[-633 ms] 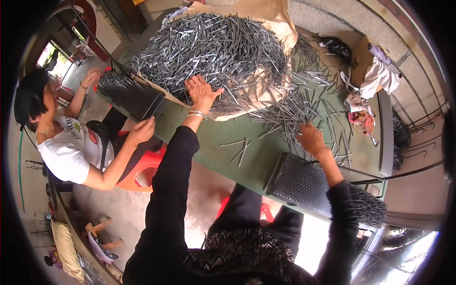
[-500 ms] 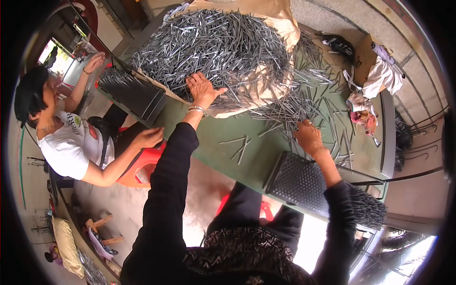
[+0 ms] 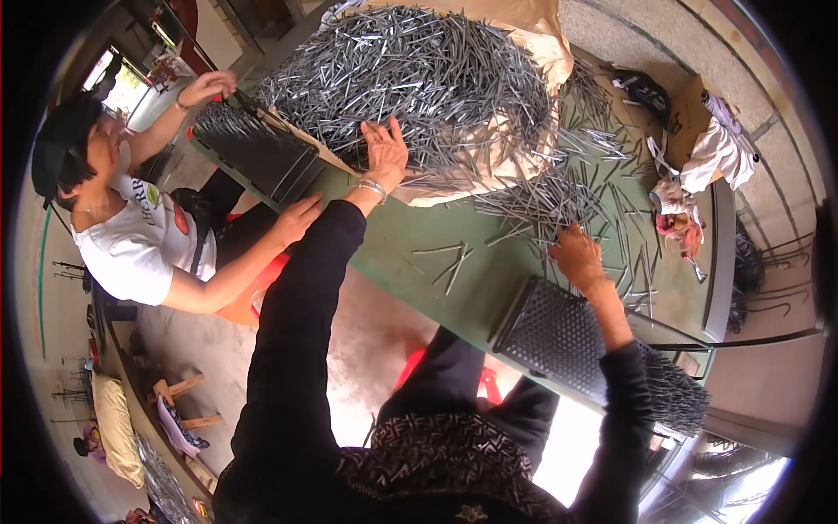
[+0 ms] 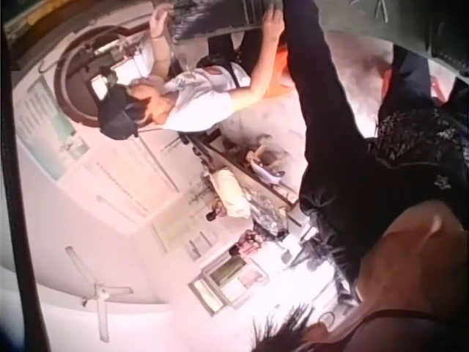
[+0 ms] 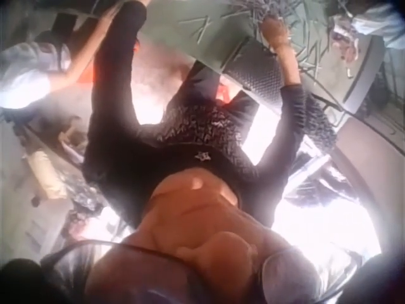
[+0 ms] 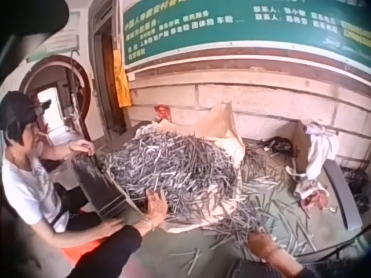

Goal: Bundling thin metal rods together on a workbench for fabrication.

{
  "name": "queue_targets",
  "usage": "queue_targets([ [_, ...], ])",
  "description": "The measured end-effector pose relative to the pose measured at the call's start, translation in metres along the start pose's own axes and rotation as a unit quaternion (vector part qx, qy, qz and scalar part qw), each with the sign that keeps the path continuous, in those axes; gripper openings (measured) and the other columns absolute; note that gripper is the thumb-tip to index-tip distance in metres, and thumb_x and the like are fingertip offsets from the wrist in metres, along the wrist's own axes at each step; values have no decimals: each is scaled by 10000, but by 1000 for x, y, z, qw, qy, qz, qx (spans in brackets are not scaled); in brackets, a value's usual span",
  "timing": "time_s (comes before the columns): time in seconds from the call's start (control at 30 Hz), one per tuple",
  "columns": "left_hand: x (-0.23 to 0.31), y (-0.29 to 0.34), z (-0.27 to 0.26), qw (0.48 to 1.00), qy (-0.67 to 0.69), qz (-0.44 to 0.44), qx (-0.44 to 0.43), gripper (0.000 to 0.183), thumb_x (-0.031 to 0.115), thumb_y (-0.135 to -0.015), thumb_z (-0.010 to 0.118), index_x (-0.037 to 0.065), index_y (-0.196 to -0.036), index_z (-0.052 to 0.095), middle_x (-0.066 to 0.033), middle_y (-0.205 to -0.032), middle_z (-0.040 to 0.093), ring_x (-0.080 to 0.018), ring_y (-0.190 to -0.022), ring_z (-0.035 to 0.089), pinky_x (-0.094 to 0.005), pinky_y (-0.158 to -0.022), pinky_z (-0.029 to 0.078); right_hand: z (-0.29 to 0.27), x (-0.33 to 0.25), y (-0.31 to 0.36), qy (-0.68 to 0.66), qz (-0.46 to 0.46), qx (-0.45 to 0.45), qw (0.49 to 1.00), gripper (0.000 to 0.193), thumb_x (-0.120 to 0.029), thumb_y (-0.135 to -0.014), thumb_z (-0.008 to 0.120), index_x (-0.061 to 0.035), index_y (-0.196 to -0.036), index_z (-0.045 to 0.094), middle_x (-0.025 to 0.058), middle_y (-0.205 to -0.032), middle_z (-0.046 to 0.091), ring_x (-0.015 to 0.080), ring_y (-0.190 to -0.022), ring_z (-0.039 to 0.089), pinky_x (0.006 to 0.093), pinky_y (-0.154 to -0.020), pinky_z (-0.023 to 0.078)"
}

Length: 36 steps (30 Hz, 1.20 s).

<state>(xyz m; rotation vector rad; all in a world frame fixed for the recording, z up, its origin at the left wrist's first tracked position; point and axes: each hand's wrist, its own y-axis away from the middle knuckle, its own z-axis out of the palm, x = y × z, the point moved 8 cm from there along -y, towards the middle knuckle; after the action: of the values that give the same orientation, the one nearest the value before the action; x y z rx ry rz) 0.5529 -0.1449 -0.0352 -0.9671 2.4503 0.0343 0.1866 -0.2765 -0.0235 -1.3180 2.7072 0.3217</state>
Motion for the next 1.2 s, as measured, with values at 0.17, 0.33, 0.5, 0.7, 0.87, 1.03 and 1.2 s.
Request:
queue_targets([
  [0.17,4,-5,-18,988,118,61,85,903,221,-661,761,-32,-1398,305,-320,-1118,501,-478,-1117,469,-622,-1064,259,7,10,-2,17,-17,5,1000,265,-262,-832,637,-51,-993,628,183,-1075,585,384,-961,615,485,-804,506],
  [0.33,-3,16,-26,961,130,55,239,988,183,-560,818,33,-1395,313,-313,-1166,439,-483,-1119,453,-557,-1054,311,2,-3,-4,22,-17,10,1000,245,-259,-823,645,-46,-944,650,187,-1044,603,376,-922,634,475,-786,519],
  [0.5,2,3,-34,970,150,80,173,958,190,-558,817,68,-1383,345,-263,-1100,448,-426,-1041,475,-531,-999,337,-6,-4,-1,14,-16,21,1000,226,-254,-817,650,-43,-897,670,194,-1020,618,376,-913,644,475,-779,527],
  [0.7,4,9,-42,953,195,109,205,863,174,-548,811,67,-1307,415,-175,-977,471,-336,-913,481,-468,-819,360,-13,-7,3,-7,-29,29,999,222,-263,-822,648,-53,-892,658,186,-986,627,386,-872,647,484,-753,524],
  [0.87,17,2,-39,969,156,72,180,915,190,-552,832,98,-1340,376,-180,-1001,486,-354,-960,495,-543,-904,351,-12,-7,1,-8,-24,24,999,232,-297,-907,575,-89,-985,640,152,-1010,622,375,-899,624,486,-751,500],
  [1.03,12,-21,-41,969,218,76,88,881,196,-570,831,149,-1322,374,-188,-1011,514,-380,-967,535,-564,-844,369,-21,-8,6,-27,-34,43,998,222,-302,-901,583,-98,-965,644,151,-936,641,372,-857,630,479,-727,500],
  [1.2,22,-13,-45,957,262,66,103,786,162,-564,836,122,-1217,401,-222,-1003,529,-364,-935,544,-488,-779,389,-25,-16,5,-53,-25,30,998,241,-307,-880,592,-81,-926,660,169,-965,655,386,-900,630,487,-755,497],
])
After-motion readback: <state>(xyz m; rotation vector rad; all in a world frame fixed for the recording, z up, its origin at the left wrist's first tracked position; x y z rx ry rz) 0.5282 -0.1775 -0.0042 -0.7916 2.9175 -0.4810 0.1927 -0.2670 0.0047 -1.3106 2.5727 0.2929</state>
